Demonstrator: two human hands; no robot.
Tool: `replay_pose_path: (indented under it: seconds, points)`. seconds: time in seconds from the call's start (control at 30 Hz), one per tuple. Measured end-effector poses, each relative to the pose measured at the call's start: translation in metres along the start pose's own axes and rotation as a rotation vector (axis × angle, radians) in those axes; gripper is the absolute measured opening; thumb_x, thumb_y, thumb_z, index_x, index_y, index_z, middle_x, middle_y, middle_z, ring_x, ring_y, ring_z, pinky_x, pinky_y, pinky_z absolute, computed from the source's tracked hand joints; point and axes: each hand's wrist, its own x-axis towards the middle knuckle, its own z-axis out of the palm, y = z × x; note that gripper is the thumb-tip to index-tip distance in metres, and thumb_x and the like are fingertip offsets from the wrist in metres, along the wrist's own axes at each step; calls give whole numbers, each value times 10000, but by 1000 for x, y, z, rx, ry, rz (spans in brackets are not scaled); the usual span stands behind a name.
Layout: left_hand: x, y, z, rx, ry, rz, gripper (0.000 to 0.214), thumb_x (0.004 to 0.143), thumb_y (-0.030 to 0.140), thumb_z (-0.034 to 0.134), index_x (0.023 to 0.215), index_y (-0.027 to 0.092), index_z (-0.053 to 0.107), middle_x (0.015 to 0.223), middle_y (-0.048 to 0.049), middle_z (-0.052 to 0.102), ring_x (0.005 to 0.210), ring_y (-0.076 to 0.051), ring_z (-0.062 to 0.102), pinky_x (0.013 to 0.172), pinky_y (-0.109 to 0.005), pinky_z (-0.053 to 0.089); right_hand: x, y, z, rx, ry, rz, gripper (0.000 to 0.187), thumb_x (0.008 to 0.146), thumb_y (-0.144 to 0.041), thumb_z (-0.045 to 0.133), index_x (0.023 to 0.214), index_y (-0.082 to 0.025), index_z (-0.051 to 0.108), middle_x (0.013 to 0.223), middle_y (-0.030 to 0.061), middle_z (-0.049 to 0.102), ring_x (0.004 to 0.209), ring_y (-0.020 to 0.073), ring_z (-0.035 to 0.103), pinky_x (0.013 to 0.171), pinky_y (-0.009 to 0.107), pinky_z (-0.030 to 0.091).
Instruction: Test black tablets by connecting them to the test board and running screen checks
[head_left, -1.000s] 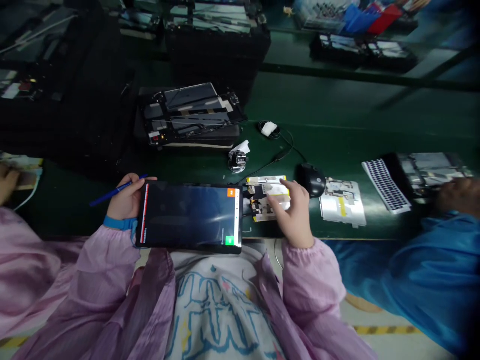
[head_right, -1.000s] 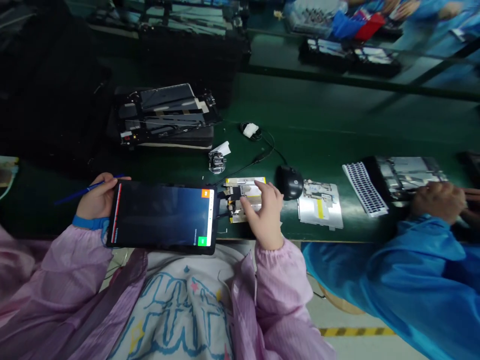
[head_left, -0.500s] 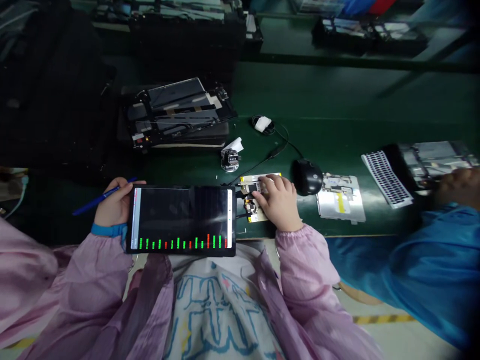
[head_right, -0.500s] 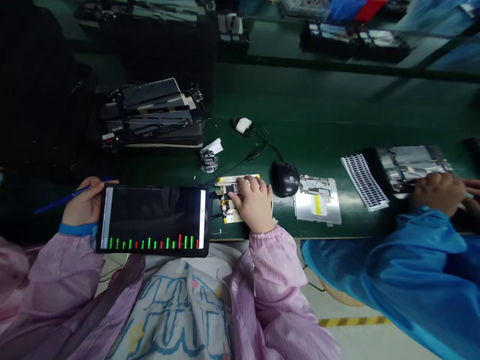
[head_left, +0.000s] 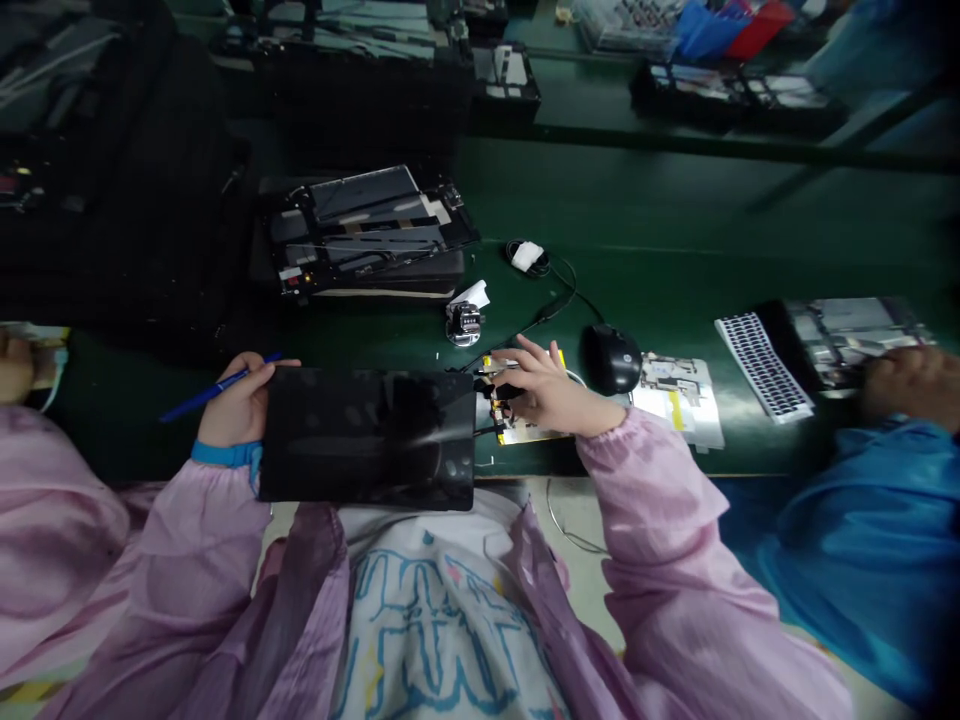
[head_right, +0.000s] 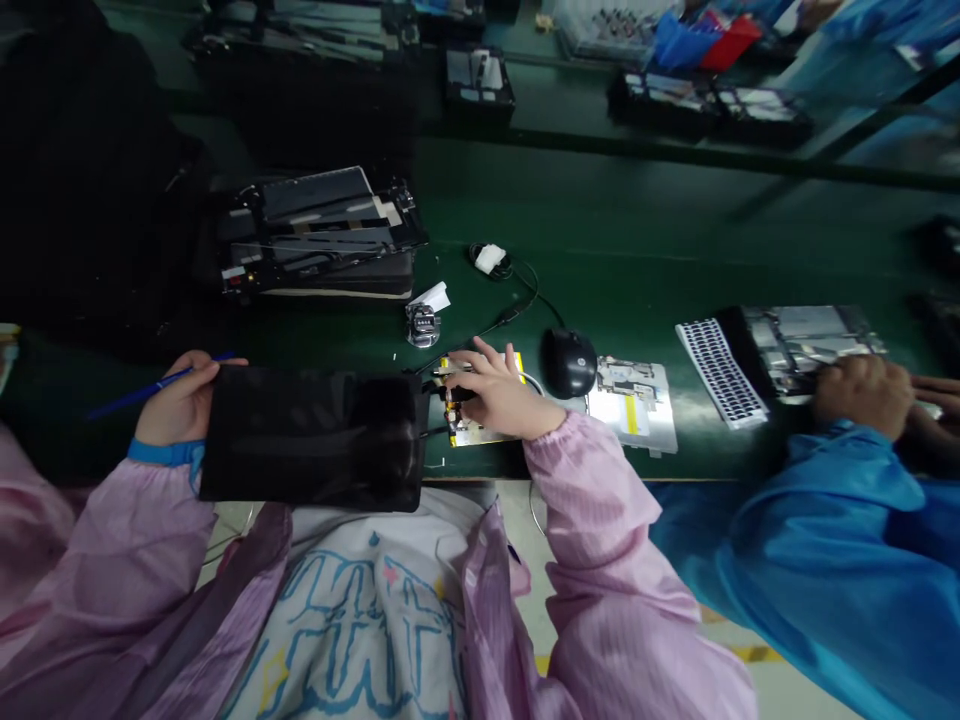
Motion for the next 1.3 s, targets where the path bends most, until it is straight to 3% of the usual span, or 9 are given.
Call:
replay_pose_path:
  seconds: [0.37,0.6,0.73,0.87,1.0,1.1,1.3]
  points:
    - [-2,2,-1,-42,-20,-27,207,688,41,592,626,172,445,714,-54,739,628,-165,658,625,-256,520,23,-3,-14,-76,-118,-88,317,630,-113,740,891,-284,683,1390,34,466,1423,380,220,1062,751,124]
    - [-2,1,-2,-36,-33,-20,223,678,60,626,635,177,442,730,-53,737,653,-171,662,645,-264,519,34,-16,-23,-211,-184,-92,198,612,-115,765,733,-246,679,1325,59,493,1345,361,338,1078,742,110]
    - [-2,2,-4,-41,-18,-55,255,679,76,660,652,179,428,734,-47,732,646,-172,662,628,-263,515,11,-18,-14,-179,40,-2,229,636,-133,739,815,-252,662,1245,59,556,1291,353,392,1075,704,206]
    - [-1,1,-8,-45,-43,-56,241,681,86,658,660,178,437,763,-50,740,662,-176,670,626,-262,517,-23,-23,15,27,325,178,52,788,-222,612,804,-216,661,977,89,627,948,261,574,886,476,477]
    - [-1,0,-7,-54,-56,-41,221,689,74,632,656,179,440,756,-39,742,667,-175,673,625,-264,526,-34,-37,45,92,574,307,147,838,-259,542,870,-198,672,883,93,616,866,256,563,799,432,482]
    - [-2,1,-5,-62,-52,-56,209,697,71,621,662,180,446,758,-36,744,657,-170,670,608,-255,524,-29,-46,54,68,623,360,167,847,-242,509,860,-203,671,876,98,620,878,271,541,825,459,454]
    - [-2,-3,-10,-102,-78,-55,265,647,106,684,655,184,430,764,-54,742,677,-200,686,624,-288,540,-22,-51,56,-5,586,404,190,825,-170,463,824,-195,651,858,113,627,861,287,509,818,472,434]
